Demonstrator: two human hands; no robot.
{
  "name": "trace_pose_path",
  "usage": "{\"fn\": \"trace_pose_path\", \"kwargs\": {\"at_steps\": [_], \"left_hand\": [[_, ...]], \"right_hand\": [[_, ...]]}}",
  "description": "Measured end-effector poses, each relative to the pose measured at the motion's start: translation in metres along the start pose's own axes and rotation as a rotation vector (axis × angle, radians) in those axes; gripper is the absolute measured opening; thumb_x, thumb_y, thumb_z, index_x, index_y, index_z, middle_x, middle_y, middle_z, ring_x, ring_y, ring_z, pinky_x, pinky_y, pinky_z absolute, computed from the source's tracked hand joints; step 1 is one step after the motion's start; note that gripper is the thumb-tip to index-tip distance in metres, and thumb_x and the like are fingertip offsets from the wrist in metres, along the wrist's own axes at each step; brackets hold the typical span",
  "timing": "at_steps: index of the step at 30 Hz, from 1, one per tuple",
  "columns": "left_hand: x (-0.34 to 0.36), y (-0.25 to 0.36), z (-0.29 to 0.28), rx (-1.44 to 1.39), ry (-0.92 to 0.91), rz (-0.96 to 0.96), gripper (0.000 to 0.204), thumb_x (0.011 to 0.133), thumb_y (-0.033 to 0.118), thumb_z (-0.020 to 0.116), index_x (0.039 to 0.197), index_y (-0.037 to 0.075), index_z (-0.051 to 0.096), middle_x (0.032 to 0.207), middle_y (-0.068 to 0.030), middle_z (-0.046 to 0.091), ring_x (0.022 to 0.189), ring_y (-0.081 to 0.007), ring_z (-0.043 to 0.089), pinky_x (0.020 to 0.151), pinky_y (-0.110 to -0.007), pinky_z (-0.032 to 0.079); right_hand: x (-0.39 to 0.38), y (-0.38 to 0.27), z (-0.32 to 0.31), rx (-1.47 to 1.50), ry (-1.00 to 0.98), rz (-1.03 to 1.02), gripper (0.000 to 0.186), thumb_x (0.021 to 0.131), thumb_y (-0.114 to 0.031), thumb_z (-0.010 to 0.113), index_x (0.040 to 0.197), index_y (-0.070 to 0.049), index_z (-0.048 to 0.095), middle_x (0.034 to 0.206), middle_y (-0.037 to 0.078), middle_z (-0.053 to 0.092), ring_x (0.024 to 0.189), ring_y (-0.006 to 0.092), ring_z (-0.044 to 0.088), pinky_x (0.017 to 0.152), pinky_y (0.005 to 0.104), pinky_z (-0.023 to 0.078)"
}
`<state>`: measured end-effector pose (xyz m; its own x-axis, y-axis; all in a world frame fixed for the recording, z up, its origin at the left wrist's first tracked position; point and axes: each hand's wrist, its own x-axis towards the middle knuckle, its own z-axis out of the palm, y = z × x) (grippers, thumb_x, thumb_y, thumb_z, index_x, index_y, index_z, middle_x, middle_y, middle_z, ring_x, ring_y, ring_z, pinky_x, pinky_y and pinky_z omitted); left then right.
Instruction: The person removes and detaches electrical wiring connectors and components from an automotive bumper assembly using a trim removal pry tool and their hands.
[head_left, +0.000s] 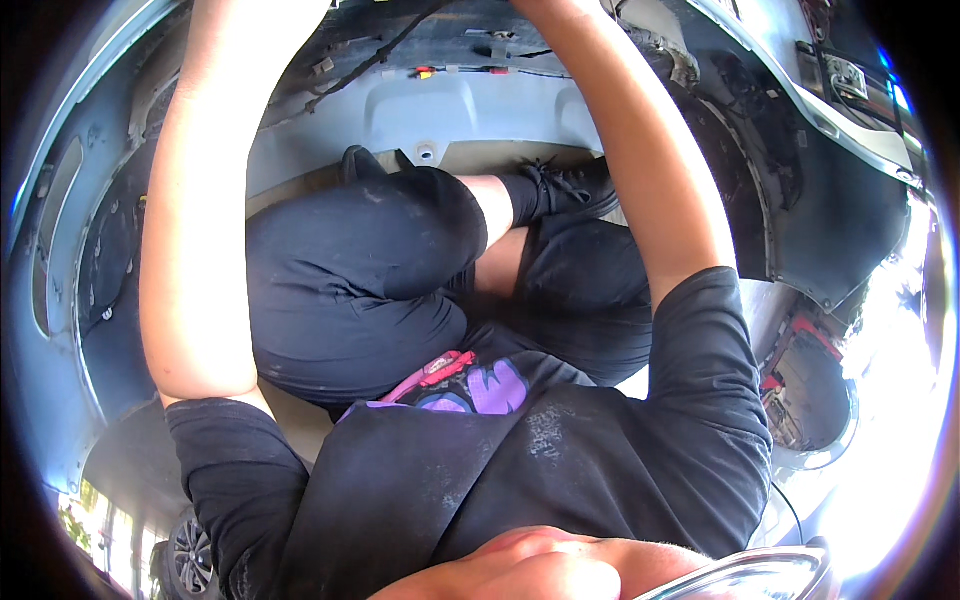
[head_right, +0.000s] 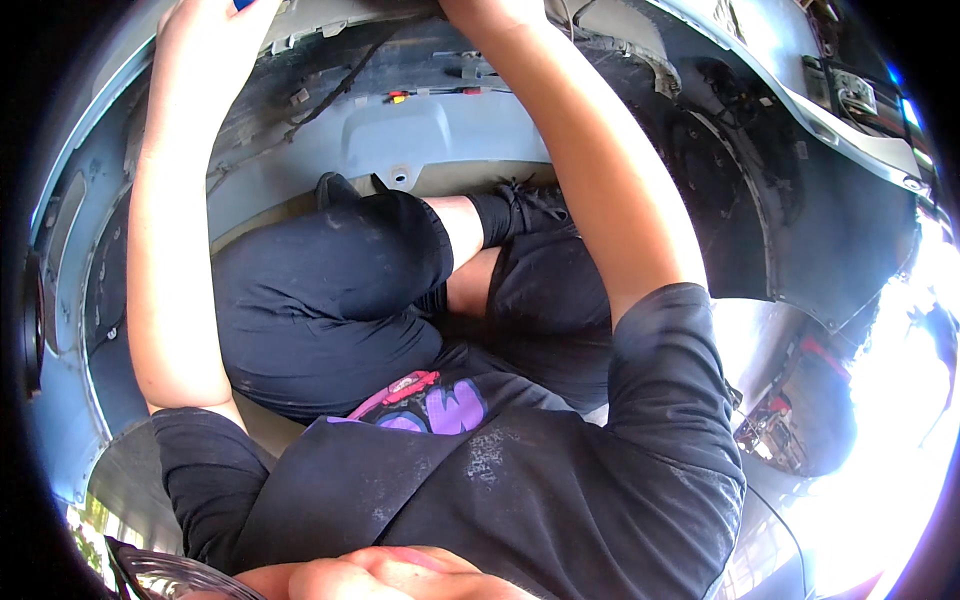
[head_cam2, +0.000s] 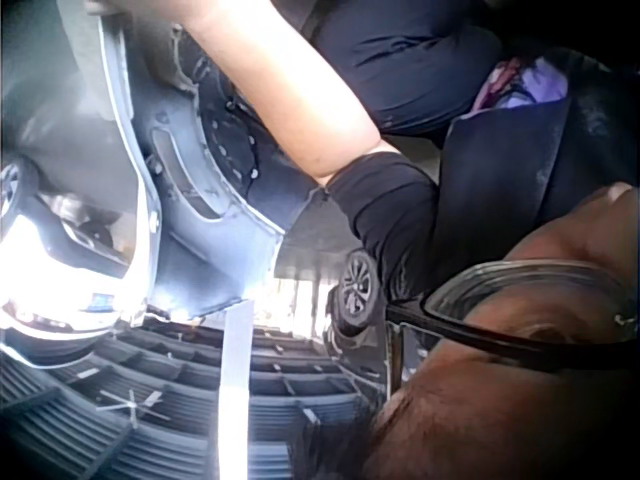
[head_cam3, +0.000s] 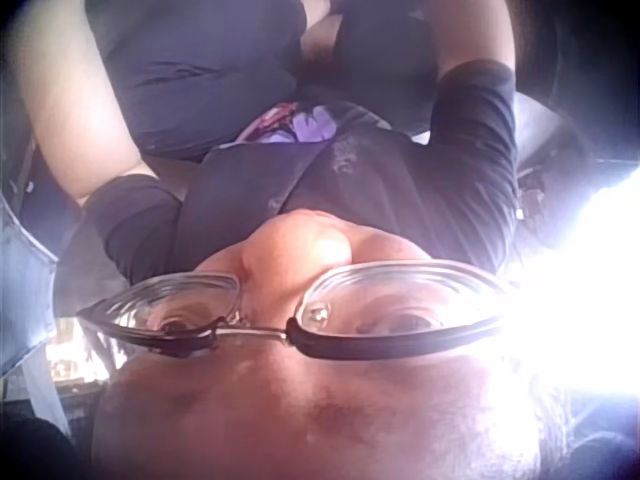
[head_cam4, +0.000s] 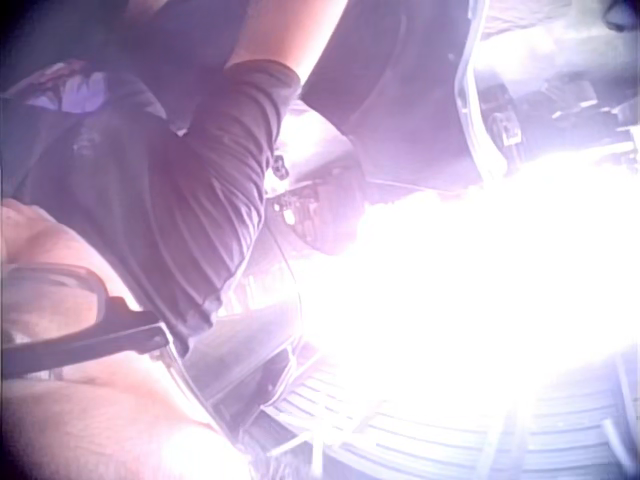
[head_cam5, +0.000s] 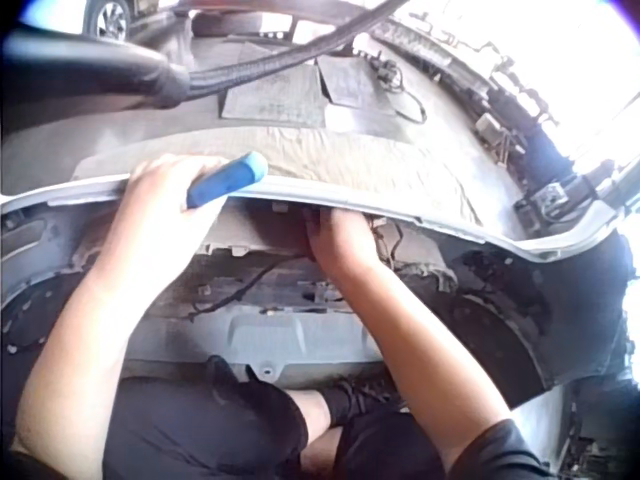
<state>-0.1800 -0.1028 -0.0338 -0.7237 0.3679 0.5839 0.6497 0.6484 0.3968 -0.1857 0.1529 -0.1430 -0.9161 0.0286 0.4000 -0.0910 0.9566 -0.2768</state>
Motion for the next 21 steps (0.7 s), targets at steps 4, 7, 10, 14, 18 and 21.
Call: {"fn": "trace_pose_path", "kwargs": {"at_steps": [4, 7, 10, 14, 18, 21], "left_hand": [[-0.001, 0.0, 0.001, -0.011, 0.003, -0.015, 0.022, 0.092, 0.01, 0.072, 0.111, 0.002, 0.076, 0.11, -0.0221, 0.075, 0.11, -0.0423, 0.068, 0.101, -0.049, 0.049], [0.001, 0.0, -0.001, -0.015, -0.022, -0.023, 0.022, 0.092, 0.011, 0.072, 0.111, 0.003, 0.077, 0.109, -0.0217, 0.075, 0.109, -0.0422, 0.068, 0.101, -0.049, 0.049], [-0.005, -0.008, 0.004, 0.019, -0.016, 0.003, 0.023, 0.092, 0.012, 0.072, 0.112, 0.004, 0.077, 0.11, -0.0208, 0.075, 0.11, -0.0416, 0.068, 0.101, -0.049, 0.049], [-0.001, 0.001, -0.002, -0.005, -0.006, 0.066, 0.024, 0.091, 0.012, 0.072, 0.113, 0.004, 0.076, 0.111, -0.0192, 0.075, 0.112, -0.0408, 0.067, 0.102, -0.049, 0.049], [0.002, -0.015, 0.009, -0.001, -0.043, 0.064, 0.024, 0.092, 0.012, 0.072, 0.114, 0.004, 0.075, 0.113, -0.0177, 0.074, 0.115, -0.04, 0.066, 0.103, -0.049, 0.047], [-0.002, -0.004, 0.001, 0.031, -0.066, 0.065, 0.025, 0.092, 0.013, 0.071, 0.115, 0.004, 0.074, 0.114, -0.0173, 0.074, 0.117, -0.0397, 0.064, 0.104, -0.049, 0.046]], "right_hand": [[0.002, -0.001, -0.001, -0.075, -0.031, -0.055, 0.031, 0.103, -0.027, 0.057, 0.115, -0.002, 0.072, 0.111, 0.028, 0.072, 0.101, 0.0499, 0.068, 0.089, 0.0579, 0.054], [0.008, 0.012, 0.003, -0.133, 0.033, -0.249, 0.028, 0.103, -0.025, 0.057, 0.114, -0.004, 0.072, 0.108, 0.027, 0.072, 0.098, 0.0496, 0.068, 0.087, 0.0577, 0.054], [0.016, -0.011, -0.026, 0.074, -0.323, -0.045, 0.026, 0.102, -0.022, 0.056, 0.113, -0.005, 0.072, 0.107, 0.027, 0.072, 0.101, 0.0495, 0.067, 0.09, 0.0576, 0.052], [0.01, 0.01, -0.007, 0.012, -0.019, -0.237, 0.025, 0.102, -0.021, 0.056, 0.111, -0.004, 0.073, 0.107, 0.027, 0.072, 0.104, 0.0499, 0.066, 0.092, 0.0573, 0.052], [0.008, 0.01, -0.009, -0.019, -0.049, -0.135, 0.026, 0.102, -0.021, 0.056, 0.111, -0.004, 0.073, 0.11, 0.027, 0.072, 0.105, 0.0499, 0.067, 0.091, 0.0571, 0.052], [0.004, 0.005, -0.009, -0.022, 0.0, -0.135, 0.027, 0.102, -0.022, 0.056, 0.113, -0.005, 0.073, 0.112, 0.026, 0.073, 0.106, 0.0494, 0.067, 0.091, 0.0571, 0.052]]}}
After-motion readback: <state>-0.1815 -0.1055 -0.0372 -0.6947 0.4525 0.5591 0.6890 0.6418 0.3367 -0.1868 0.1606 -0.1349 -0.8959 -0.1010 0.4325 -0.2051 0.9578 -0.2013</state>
